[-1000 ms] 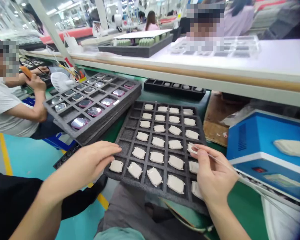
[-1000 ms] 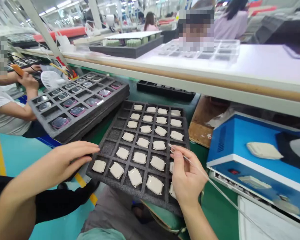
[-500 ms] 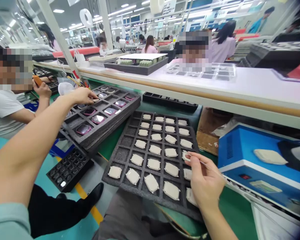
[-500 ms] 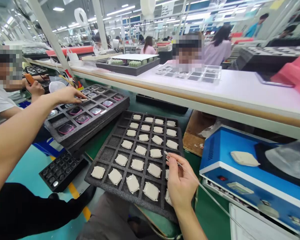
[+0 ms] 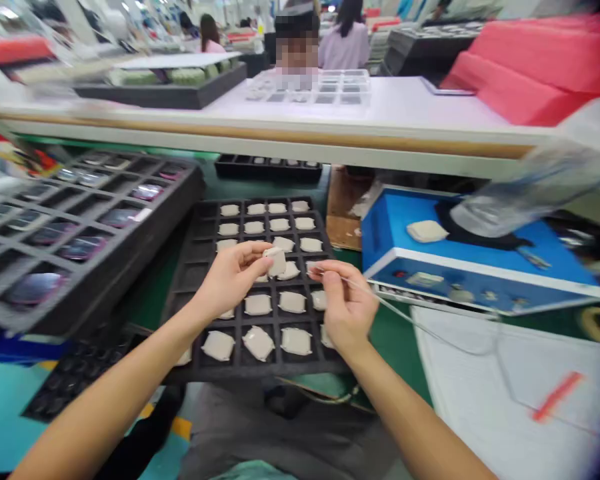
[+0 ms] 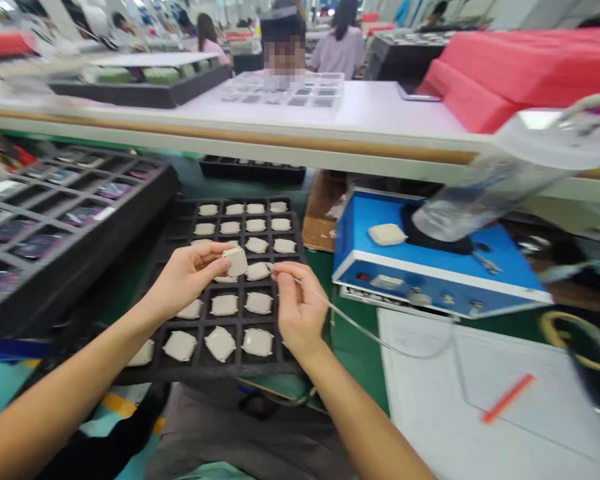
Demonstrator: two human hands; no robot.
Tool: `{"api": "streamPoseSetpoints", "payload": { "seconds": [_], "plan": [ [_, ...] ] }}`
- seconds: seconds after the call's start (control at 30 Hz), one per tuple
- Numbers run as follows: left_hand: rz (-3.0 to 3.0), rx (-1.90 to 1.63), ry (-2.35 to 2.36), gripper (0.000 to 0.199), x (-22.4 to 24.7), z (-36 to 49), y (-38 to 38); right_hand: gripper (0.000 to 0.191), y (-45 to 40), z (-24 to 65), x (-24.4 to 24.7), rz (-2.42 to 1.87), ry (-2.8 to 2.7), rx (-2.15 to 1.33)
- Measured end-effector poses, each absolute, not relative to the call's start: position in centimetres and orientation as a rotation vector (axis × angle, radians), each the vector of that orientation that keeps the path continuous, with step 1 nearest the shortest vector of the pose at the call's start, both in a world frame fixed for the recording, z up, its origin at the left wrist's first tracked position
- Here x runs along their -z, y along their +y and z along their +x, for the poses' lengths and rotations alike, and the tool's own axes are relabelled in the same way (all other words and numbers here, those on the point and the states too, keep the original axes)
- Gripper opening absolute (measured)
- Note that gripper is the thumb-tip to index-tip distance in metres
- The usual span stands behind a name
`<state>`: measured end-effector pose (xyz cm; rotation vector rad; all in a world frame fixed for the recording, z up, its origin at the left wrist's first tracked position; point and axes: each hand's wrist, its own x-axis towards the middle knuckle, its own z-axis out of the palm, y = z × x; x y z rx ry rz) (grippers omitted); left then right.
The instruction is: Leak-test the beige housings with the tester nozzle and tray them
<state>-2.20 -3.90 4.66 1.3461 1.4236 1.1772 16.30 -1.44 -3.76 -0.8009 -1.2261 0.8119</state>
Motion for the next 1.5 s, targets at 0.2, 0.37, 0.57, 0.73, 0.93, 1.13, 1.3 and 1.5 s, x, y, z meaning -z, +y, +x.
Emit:
{"api": "streamPoseSetpoints", "payload": {
  "seconds": [0.2,0.37,0.57,0.73,0.93,1.13,1.3,1.5],
  "plan": [
    [0.910,-1.294,1.144,0.042,-0.4,0.1,-0.2,0.015,-0.9,16.5,4.2,-0.842,-1.310,-0.732],
    [0.869,-1.339,1.133,0.041,0.0,0.1,-1.0,0.016,-1.1,16.4,4.5,-0.828,-1.295,-0.813],
    [0.942,-1.276,1.125,0.043,0.4,0.5,-1.4,0.016,-1.0,16.6,4.6,-0.865,-1.334,-0.786],
    [0.947,-1.268,1.138,0.045,0.1,0.6,-1.5,0.016,-1.0,16.6,4.5,-0.852,-1.322,-0.807],
    [0.961,-1.259,1.142,0.045,-0.1,0.5,-1.4,0.016,-1.1,16.6,4.4,-0.860,-1.326,-0.807],
    [0.968,-1.257,1.142,0.045,-0.1,0.5,-1.5,0.015,-1.0,16.7,4.4,-0.872,-1.343,-0.797],
    [0.973,-1.254,1.141,0.045,-0.1,0.4,-1.5,0.016,-1.0,16.7,4.4,-0.855,-1.333,-0.811],
    [0.989,-1.259,1.146,0.044,-0.2,0.5,-1.6,0.016,-1.0,16.7,4.4,-0.872,-1.346,-0.799]
  ]
}}
